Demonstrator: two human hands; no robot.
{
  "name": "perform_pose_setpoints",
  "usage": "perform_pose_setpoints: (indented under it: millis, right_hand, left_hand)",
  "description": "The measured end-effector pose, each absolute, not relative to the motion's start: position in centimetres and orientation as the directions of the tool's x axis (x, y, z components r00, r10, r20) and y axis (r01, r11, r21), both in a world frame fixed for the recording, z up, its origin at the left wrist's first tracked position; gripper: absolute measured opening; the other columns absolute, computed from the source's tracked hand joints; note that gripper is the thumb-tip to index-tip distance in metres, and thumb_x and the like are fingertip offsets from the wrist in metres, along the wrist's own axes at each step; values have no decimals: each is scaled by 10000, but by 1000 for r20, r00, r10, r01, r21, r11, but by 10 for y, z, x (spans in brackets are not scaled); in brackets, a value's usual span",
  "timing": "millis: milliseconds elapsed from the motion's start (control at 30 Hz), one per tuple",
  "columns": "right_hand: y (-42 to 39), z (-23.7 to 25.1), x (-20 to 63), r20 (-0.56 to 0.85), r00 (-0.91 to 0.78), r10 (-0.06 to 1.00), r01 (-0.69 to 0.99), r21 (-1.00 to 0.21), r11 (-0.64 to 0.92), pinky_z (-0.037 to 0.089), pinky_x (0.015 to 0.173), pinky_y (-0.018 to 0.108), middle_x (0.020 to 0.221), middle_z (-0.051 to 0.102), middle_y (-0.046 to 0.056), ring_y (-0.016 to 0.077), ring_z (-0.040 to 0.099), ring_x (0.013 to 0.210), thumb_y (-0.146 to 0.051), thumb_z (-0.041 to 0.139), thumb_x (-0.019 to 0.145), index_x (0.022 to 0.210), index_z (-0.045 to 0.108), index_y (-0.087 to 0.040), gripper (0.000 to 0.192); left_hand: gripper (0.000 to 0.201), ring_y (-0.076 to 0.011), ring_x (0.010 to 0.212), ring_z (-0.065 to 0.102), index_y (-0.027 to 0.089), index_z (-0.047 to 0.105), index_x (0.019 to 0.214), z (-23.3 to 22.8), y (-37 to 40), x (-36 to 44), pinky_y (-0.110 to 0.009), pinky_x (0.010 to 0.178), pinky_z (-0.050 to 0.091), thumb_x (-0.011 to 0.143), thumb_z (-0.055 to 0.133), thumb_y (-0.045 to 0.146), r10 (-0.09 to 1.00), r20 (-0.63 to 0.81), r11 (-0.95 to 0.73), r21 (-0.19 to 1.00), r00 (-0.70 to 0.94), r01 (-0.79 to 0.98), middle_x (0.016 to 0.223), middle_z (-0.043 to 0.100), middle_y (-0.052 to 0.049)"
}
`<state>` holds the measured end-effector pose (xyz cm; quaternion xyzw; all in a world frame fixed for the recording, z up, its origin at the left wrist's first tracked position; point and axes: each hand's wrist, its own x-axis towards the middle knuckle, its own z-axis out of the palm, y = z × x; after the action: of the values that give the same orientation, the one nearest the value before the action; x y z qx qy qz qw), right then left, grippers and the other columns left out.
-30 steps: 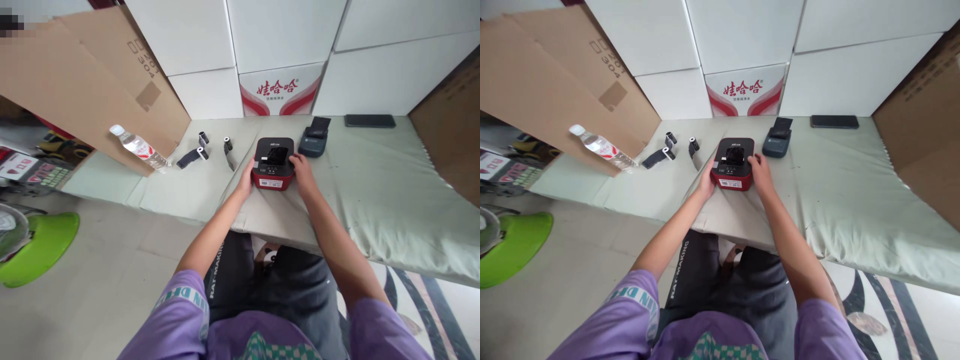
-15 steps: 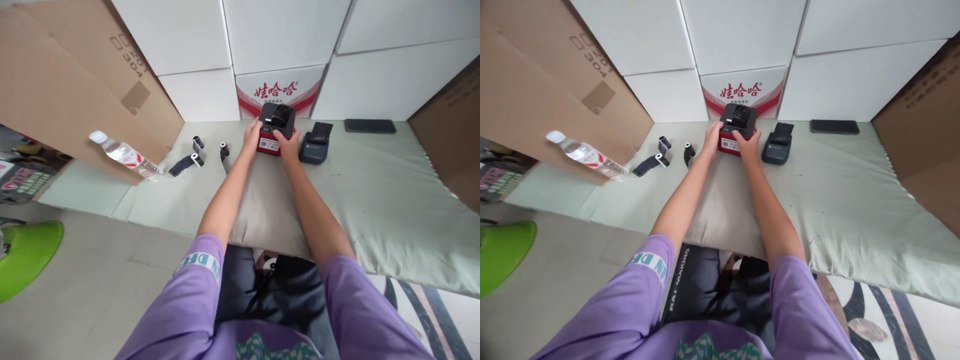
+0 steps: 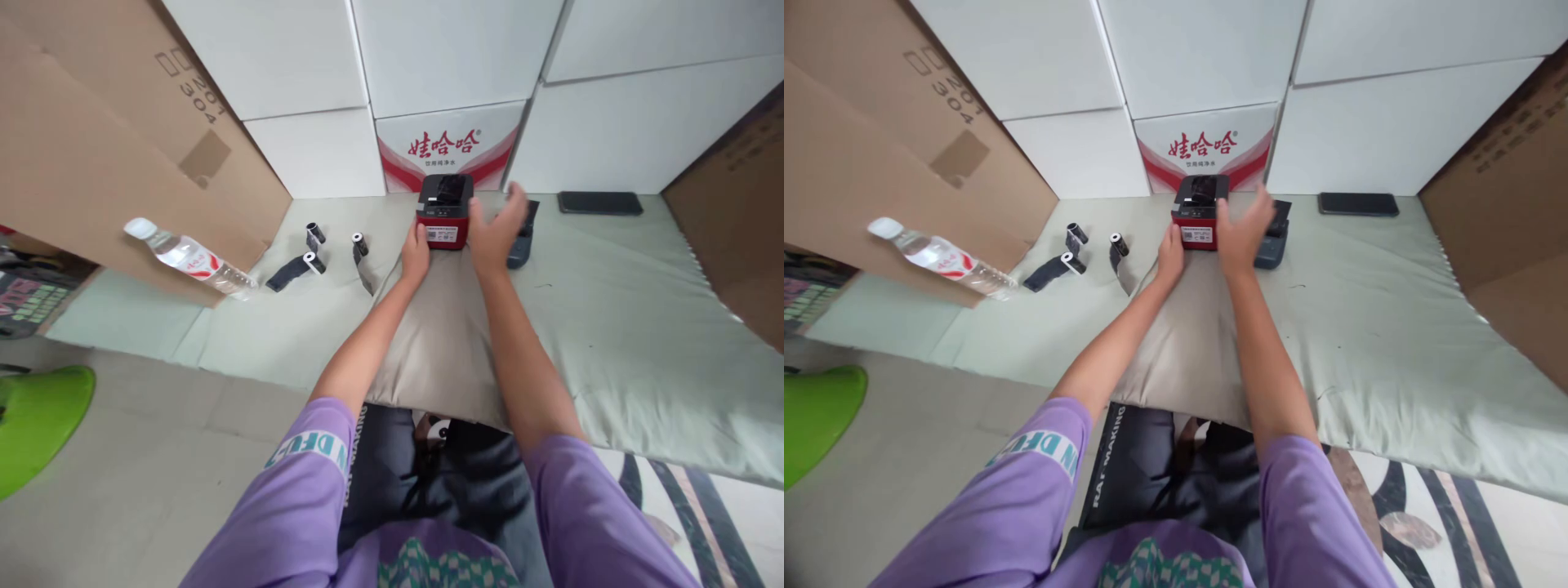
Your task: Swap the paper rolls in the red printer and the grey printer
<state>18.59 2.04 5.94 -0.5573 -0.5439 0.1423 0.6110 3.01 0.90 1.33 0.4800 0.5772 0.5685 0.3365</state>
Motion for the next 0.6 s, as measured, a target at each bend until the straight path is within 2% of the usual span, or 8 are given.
perform_pose_setpoints:
  millis: [67,133,200,300,433,500,600]
  right_hand:
    - [8,60,209,481,472,739,558,-812,172,217,1357,755,1657,432,259,457,336,1622,-530,741,894,1573,478,-180,808]
    - [3,47,227,374,510,774,575,-818,17,175,1275,883,1681,363,320,542,236,1650,-652,785,830,1644,383,-162,1032]
    - [3,29,235,293,502,814,576,-815,-62,155,1220,941,1627,408,380,599,262,1614,-696,841,740,1681,318,-109,1226]
    - [3,10,233,287,472,833,590,-805,-58,160,1224,936,1520,522,388,614,388,1527,-637,911,631,1686,331,-56,1337]
    - [-7,11,234,318,430,845,584,-812,8,254,1275,839,1517,539,350,564,456,1507,-592,897,611,1657,371,-81,1277]
    - [-20,14,237,303,384,872,564,-825,38,287,1282,803,1520,543,340,549,469,1504,-595,887,615,1662,329,-89,1290]
    - [-47,14,233,270,274,923,549,-832,80,316,1271,792,1506,549,335,557,480,1491,-586,910,592,1691,241,-87,1380]
  left_hand:
    - [610,-239,1682,417,164,481,1636,4,-20,30,-419,1421,261,1048,545,312,936,166,-69,951,-309,302,1768,469,-157]
    - [692,-249,1686,409,186,423,1667,-3,-45,30,-443,1430,249,996,589,233,944,159,-46,931,-289,362,1781,448,-152]
    - [662,-250,1649,465,217,455,1636,-7,-60,29,-472,1416,287,985,578,201,944,177,-60,922,-279,381,1738,515,-139]
    - [543,-234,1543,584,210,571,1513,-8,-65,28,-457,1356,385,972,567,166,942,202,-89,920,-267,381,1602,649,-138]
    - [396,-221,1251,746,167,662,1371,-6,-62,26,-404,1175,536,990,552,174,954,189,-90,923,-235,375,1314,794,-143]
    - [348,-212,1123,766,173,695,1313,-6,-62,25,-388,1098,567,1020,506,184,962,180,-87,914,-204,396,1187,822,-119]
    - [371,-211,1086,766,181,713,1300,-8,-62,25,-389,1080,570,1067,426,213,970,184,-104,907,-162,408,1164,827,-109]
